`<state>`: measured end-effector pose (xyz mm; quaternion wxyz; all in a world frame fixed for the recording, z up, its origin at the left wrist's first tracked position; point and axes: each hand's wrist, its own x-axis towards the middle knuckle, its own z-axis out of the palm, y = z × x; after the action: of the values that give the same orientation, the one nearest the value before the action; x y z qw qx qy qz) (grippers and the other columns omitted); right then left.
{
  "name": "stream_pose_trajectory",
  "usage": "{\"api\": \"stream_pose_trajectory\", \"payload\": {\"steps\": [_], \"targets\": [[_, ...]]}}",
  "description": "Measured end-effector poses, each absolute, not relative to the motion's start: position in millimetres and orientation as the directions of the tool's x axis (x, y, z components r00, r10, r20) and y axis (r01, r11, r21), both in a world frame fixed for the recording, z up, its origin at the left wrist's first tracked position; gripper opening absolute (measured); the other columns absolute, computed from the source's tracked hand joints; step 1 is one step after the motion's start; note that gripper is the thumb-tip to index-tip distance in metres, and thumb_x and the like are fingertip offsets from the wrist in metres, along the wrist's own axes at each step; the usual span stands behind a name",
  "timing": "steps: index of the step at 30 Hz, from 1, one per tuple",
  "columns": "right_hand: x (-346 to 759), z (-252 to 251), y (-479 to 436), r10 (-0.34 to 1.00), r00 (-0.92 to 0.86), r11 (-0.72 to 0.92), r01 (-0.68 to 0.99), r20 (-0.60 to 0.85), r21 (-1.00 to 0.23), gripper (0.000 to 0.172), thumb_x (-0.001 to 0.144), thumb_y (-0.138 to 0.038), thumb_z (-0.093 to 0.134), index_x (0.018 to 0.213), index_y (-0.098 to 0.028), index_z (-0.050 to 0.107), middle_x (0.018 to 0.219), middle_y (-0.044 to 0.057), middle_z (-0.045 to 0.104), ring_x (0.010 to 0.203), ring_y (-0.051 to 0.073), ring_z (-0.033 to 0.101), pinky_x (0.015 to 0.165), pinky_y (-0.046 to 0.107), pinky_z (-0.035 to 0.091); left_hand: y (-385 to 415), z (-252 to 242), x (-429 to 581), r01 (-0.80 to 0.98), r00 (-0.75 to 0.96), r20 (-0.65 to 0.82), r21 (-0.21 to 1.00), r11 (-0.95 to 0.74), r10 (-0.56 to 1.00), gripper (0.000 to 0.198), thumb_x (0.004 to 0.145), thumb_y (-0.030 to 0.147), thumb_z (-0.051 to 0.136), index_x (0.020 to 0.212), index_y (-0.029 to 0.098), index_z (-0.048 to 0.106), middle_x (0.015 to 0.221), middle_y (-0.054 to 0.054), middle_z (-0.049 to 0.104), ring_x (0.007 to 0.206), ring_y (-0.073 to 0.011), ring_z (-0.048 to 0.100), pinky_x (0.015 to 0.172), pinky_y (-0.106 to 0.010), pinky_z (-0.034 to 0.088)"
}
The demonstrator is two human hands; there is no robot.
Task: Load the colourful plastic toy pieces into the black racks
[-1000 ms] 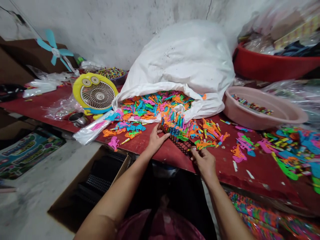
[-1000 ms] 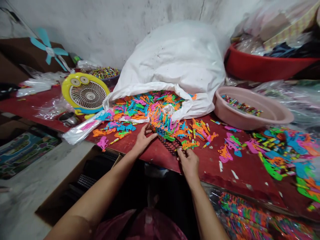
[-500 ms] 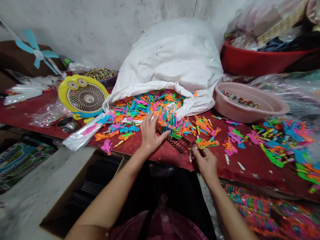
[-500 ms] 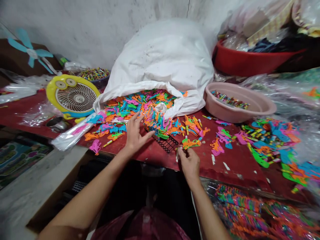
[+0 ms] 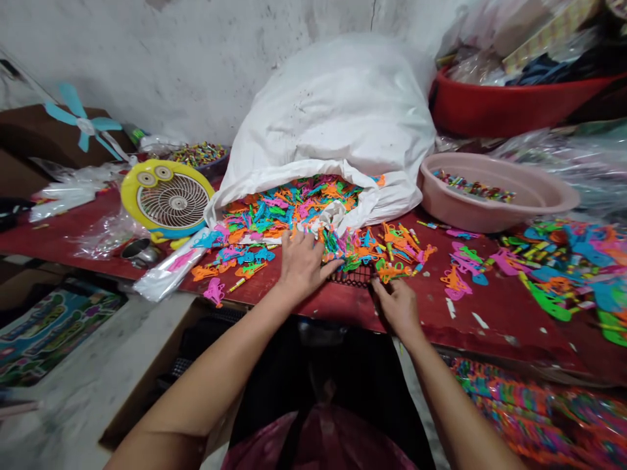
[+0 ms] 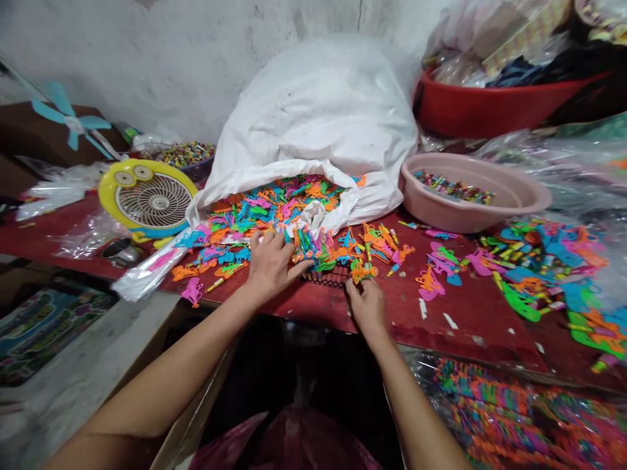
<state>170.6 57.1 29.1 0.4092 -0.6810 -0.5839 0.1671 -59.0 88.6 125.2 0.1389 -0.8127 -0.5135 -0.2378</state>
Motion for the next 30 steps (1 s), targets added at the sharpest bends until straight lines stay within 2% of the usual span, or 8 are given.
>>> {"api": "stream_pose_trajectory", "payload": {"steps": [4, 7, 10, 14, 18, 24, 30], "targets": [[179, 43, 63, 0.918, 0.278, -0.004, 0.719, 0.282, -0.695, 0.053, 0.081, -0.063, 0.046, 0.047, -0.024, 0.032, 0.047, -0.001, 0.038, 0.051, 0.012, 0.036, 0.053, 0.029, 0.025, 68, 139, -42, 0.907, 0.366, 0.451, 0.021, -0.420, 0.814, 0.069, 0.084, 0.077, 0.042, 0.078, 0.015, 0.069, 0.086, -0.012, 0.060, 0.095, -0.0301, 0.052, 0.097, -0.052, 0.029], [179, 47, 66, 0.927, 0.184, 0.102, 0.714, 0.327, -0.692, 0.055, 0.082, -0.066, 0.045, 0.049, -0.024, 0.032, 0.048, -0.002, 0.037, 0.050, 0.011, 0.034, 0.051, 0.028, 0.023, 65, 149, -37, 0.900, 0.382, 0.424, 0.030, -0.434, 0.821, 0.073, 0.083, 0.080, 0.038, 0.089, 0.014, 0.069, 0.093, -0.012, 0.062, 0.096, -0.0293, 0.052, 0.094, -0.050, 0.030], [176, 43, 67, 0.946, 0.103, 0.159, 0.680, 0.308, -0.716, 0.054, 0.082, -0.066, 0.047, 0.051, -0.022, 0.037, 0.048, -0.003, 0.039, 0.048, 0.011, 0.034, 0.050, 0.027, 0.022, 68, 152, -38, 0.882, 0.411, 0.407, 0.049, -0.468, 0.816, 0.066, 0.086, 0.075, 0.041, 0.102, 0.017, 0.067, 0.102, -0.011, 0.061, 0.099, -0.0279, 0.051, 0.092, -0.046, 0.031], [173, 35, 68, 0.969, 0.038, 0.170, 0.622, 0.246, -0.765, 0.046, 0.086, -0.058, 0.050, 0.059, -0.020, 0.048, 0.053, -0.001, 0.046, 0.051, 0.012, 0.039, 0.051, 0.026, 0.025, 73, 150, -39, 0.867, 0.440, 0.377, 0.059, -0.495, 0.815, 0.062, 0.089, 0.073, 0.040, 0.098, 0.019, 0.069, 0.100, -0.010, 0.060, 0.099, -0.0274, 0.050, 0.089, -0.045, 0.032], [171, 33, 68, 0.964, -0.005, 0.214, 0.614, 0.267, -0.760, 0.041, 0.088, -0.054, 0.051, 0.065, -0.020, 0.052, 0.058, 0.000, 0.050, 0.055, 0.013, 0.042, 0.053, 0.026, 0.030, 74, 147, -38, 0.865, 0.444, 0.379, 0.054, -0.499, 0.812, 0.062, 0.090, 0.072, 0.039, 0.096, 0.019, 0.072, 0.099, -0.009, 0.060, 0.099, -0.0272, 0.050, 0.090, -0.046, 0.031], [170, 38, 69, 0.933, -0.149, 0.343, 0.642, 0.327, -0.686, 0.027, 0.093, -0.042, 0.048, 0.085, -0.019, 0.059, 0.082, 0.007, 0.063, 0.075, 0.020, 0.057, 0.068, 0.030, 0.043, 76, 145, -38, 0.865, 0.433, 0.388, 0.076, -0.496, 0.814, 0.059, 0.089, 0.070, 0.044, 0.096, 0.019, 0.073, 0.101, -0.010, 0.060, 0.101, -0.0275, 0.049, 0.093, -0.047, 0.030], [167, 39, 68, 0.909, -0.243, 0.403, 0.719, 0.338, -0.566, 0.021, 0.094, -0.032, 0.045, 0.099, -0.017, 0.059, 0.097, 0.013, 0.066, 0.087, 0.025, 0.061, 0.076, 0.035, 0.046, 75, 145, -38, 0.863, 0.432, 0.364, 0.099, -0.495, 0.825, 0.057, 0.089, 0.068, 0.045, 0.095, 0.019, 0.073, 0.100, -0.010, 0.059, 0.101, -0.0282, 0.050, 0.093, -0.048, 0.031]]}}
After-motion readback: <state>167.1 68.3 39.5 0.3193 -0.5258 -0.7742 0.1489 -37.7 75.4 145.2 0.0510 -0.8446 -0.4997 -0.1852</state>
